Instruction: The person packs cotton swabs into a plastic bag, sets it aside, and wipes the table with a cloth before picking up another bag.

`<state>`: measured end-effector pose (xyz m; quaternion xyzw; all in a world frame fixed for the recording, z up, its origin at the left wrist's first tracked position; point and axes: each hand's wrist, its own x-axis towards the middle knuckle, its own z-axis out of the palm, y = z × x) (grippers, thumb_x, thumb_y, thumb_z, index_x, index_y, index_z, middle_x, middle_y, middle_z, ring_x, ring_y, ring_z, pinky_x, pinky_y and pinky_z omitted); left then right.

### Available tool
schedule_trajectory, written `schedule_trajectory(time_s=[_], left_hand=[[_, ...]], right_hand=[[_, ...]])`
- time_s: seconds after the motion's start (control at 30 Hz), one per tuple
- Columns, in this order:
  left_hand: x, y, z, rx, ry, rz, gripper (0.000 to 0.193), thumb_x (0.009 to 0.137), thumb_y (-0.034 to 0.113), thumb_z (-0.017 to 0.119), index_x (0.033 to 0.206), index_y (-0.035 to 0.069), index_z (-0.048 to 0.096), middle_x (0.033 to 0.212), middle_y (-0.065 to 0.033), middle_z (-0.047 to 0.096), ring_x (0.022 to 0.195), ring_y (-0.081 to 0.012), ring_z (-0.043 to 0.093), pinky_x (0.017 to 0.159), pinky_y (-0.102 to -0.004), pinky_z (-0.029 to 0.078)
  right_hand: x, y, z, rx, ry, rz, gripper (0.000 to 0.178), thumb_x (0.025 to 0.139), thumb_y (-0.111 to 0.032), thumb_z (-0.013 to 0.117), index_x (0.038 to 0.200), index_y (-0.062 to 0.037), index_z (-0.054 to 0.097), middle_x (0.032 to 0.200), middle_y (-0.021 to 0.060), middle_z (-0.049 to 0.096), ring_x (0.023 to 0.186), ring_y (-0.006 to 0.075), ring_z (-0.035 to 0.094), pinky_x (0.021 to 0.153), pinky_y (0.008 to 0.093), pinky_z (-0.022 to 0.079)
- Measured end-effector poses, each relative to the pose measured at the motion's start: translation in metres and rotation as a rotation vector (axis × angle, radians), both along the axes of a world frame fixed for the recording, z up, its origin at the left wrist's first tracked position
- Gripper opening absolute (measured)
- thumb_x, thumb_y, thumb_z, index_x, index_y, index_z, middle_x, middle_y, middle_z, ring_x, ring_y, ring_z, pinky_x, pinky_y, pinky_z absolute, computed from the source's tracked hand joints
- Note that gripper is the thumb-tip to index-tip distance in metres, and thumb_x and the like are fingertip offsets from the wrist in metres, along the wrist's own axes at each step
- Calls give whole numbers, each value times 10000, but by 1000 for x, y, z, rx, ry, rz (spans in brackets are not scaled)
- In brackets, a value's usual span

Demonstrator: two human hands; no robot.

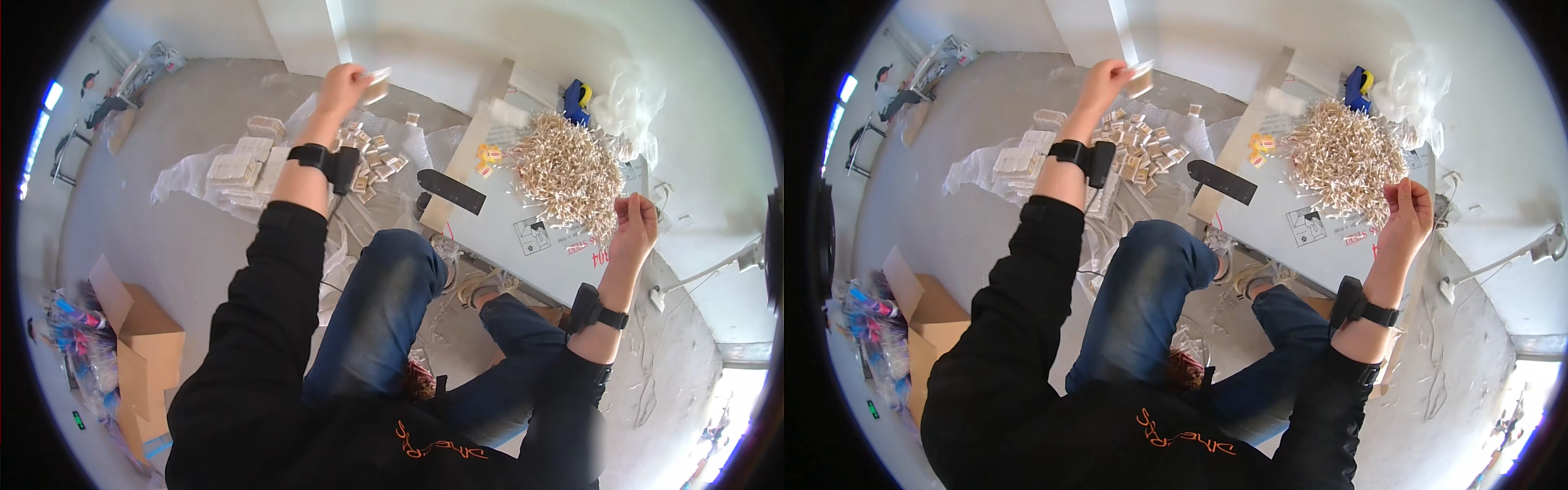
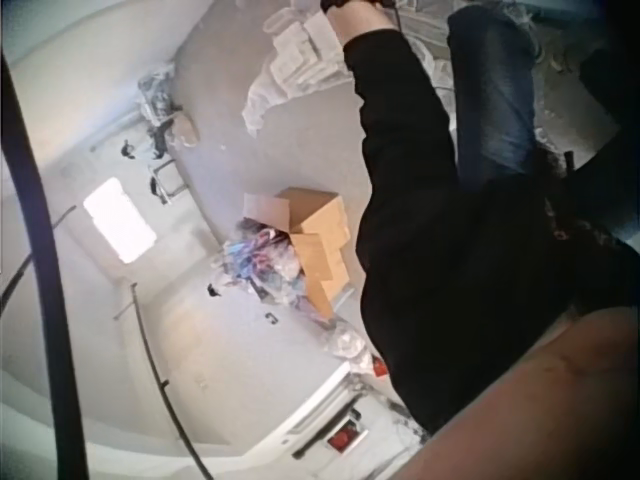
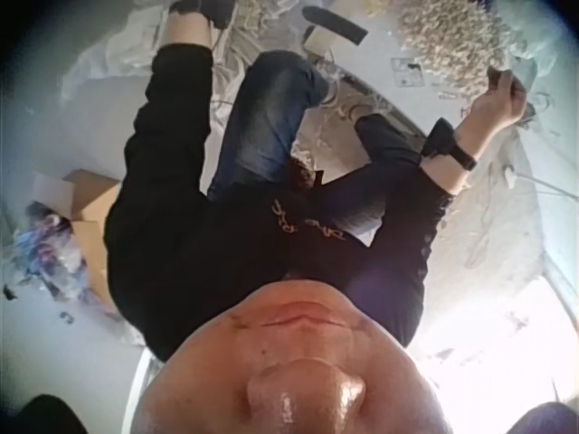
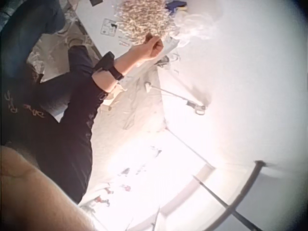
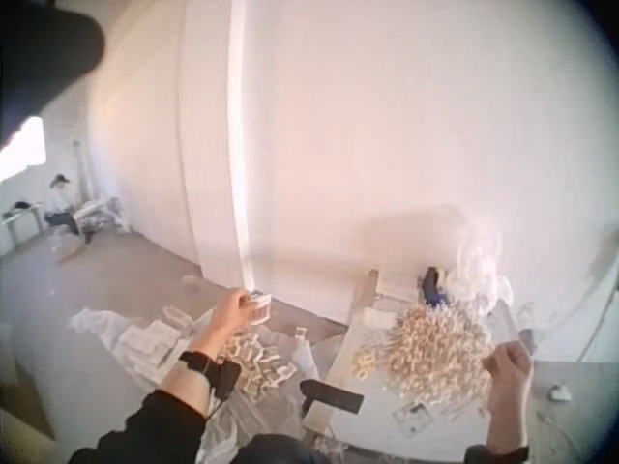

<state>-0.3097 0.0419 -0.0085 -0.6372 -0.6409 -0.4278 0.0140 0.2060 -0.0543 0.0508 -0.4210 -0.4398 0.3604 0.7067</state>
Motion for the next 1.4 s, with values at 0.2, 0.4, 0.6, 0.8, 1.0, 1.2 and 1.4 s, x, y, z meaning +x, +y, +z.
schedule_trajectory(time_s=[0.2,0.4,0.6,0.8,1.0,1.2,1.4], left_hand=[[-76,-51,-123,-342,-66,-2,357,792,358,622,879,13,600,778,-152,640,740,-294,619,664,-381,475],[-28,-127,-102,-888,-577,-285,330,845,360,577,959,52,602,881,-56,633,792,-124,594,636,-286,477],[35,-203,15,-748,-1367,-795,532,917,469,424,1219,33,472,1137,-124,578,1003,-215,589,749,-374,541],[113,-265,0,-1078,-1857,-1461,699,903,581,281,1317,25,368,1212,-197,526,1080,-267,560,798,-456,526],[148,-306,3,-767,-2087,-1261,608,929,520,293,1324,63,356,1294,-172,468,1179,-289,483,920,-592,401],[162,-329,-55,-1083,-1828,-1152,547,936,480,326,1283,63,396,1285,-145,478,1187,-283,469,939,-575,386],[173,-348,-109,-1218,-1914,-1109,492,937,458,343,1215,62,428,1272,-166,476,1182,-296,466,944,-578,381]], right_hand=[[12,1,1,33,76,-24,100,867,-103,601,841,-10,574,742,60,601,669,145,590,670,256,492],[45,-7,5,-61,18,-94,190,880,-183,597,778,-24,578,709,61,597,642,133,575,621,241,474],[62,-72,8,-315,-293,-140,121,835,-54,590,941,-8,558,677,36,565,547,123,555,560,227,452],[12,-187,-12,-348,223,343,296,869,-95,556,1146,-56,460,919,72,579,817,223,621,711,352,528],[-15,-264,-41,-218,500,556,264,944,-186,445,1133,-6,486,1015,129,595,940,254,604,837,378,497],[-17,-290,-57,-72,707,566,256,950,-167,418,1125,3,494,1044,144,596,983,263,590,894,384,471],[-19,-305,-54,-128,737,665,266,949,-173,425,1137,-1,501,1035,151,609,970,267,603,888,391,477]])
